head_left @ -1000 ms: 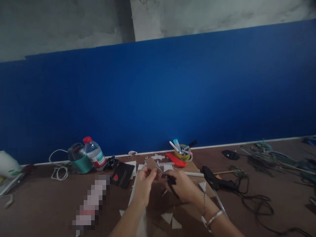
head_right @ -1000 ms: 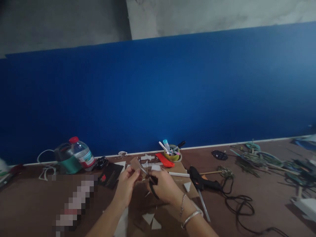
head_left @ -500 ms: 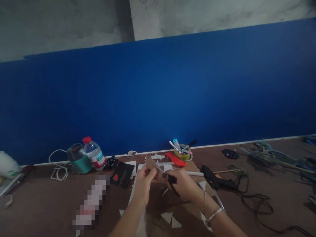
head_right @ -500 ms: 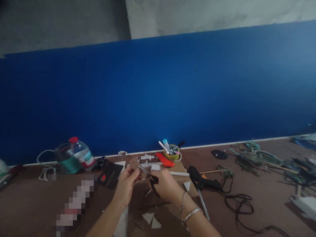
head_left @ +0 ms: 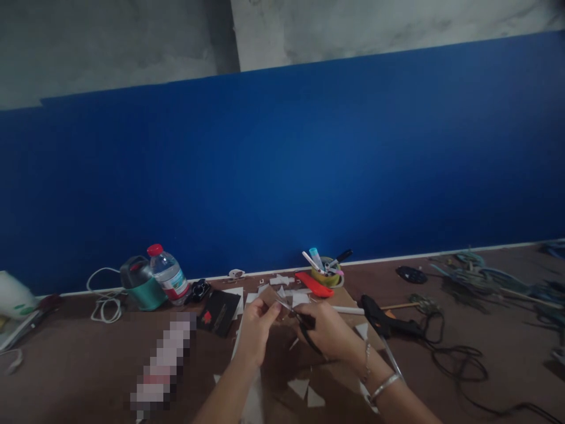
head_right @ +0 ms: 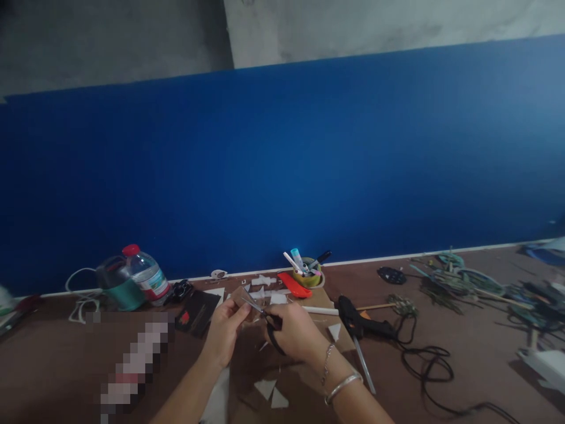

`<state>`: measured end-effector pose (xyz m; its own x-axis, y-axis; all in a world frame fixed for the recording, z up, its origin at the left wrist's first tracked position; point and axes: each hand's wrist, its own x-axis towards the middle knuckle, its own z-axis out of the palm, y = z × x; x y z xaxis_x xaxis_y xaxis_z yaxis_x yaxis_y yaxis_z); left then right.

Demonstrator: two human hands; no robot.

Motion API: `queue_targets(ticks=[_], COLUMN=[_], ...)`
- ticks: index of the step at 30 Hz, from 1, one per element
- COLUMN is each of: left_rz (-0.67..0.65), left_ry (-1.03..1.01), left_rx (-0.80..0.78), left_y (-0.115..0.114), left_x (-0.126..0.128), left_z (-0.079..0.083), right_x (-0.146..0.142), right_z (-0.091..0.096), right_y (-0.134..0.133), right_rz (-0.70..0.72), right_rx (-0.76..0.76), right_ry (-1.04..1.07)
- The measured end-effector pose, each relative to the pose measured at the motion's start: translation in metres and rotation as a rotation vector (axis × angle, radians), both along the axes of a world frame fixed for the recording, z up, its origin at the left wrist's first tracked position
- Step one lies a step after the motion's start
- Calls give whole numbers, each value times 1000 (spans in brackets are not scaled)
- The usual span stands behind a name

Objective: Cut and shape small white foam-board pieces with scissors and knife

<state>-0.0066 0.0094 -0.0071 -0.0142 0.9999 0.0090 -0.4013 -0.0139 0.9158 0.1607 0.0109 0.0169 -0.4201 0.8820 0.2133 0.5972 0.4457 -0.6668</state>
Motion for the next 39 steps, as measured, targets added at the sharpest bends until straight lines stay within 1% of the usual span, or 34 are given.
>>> queue_targets(ticks=[4, 7, 11, 14, 17, 23, 27, 30, 33, 35, 39], left_rz=[11, 28, 43, 30, 0, 15, -22, -66, -27, 8, -4], left_ry=[-27, -48, -59, -5, 34, -36, -67, -32, 65, 145, 247], left_rx=[-1, -37, -53, -48, -32, -60, -55, -51, -56, -45, -24], left_y=[-2, -2, -1, -2, -3, -4, -6, -5, -3, -2, -3], left_x=[1, 2, 1, 1, 2, 6, 6, 1, -5, -7, -6], left_z=[2, 3, 1, -1, -1, 0, 5, 13, 19, 21, 19], right_x=[-1, -1, 0, 2, 3, 1, 2, 4, 5, 5, 6], right_z=[1, 1, 1, 1, -1, -7, -7, -5, -1, 2, 3], right_y=[0, 0, 1, 2, 2, 4, 4, 4, 4, 3, 1], right_rz=[24, 48, 54, 48, 43, 48, 55, 69, 78, 73, 47], right_rx=[23, 37, 13, -13, 4, 34, 16, -17, -33, -36, -39], right_ry=[23, 58, 68, 40, 5, 63, 85, 78, 50, 27, -12])
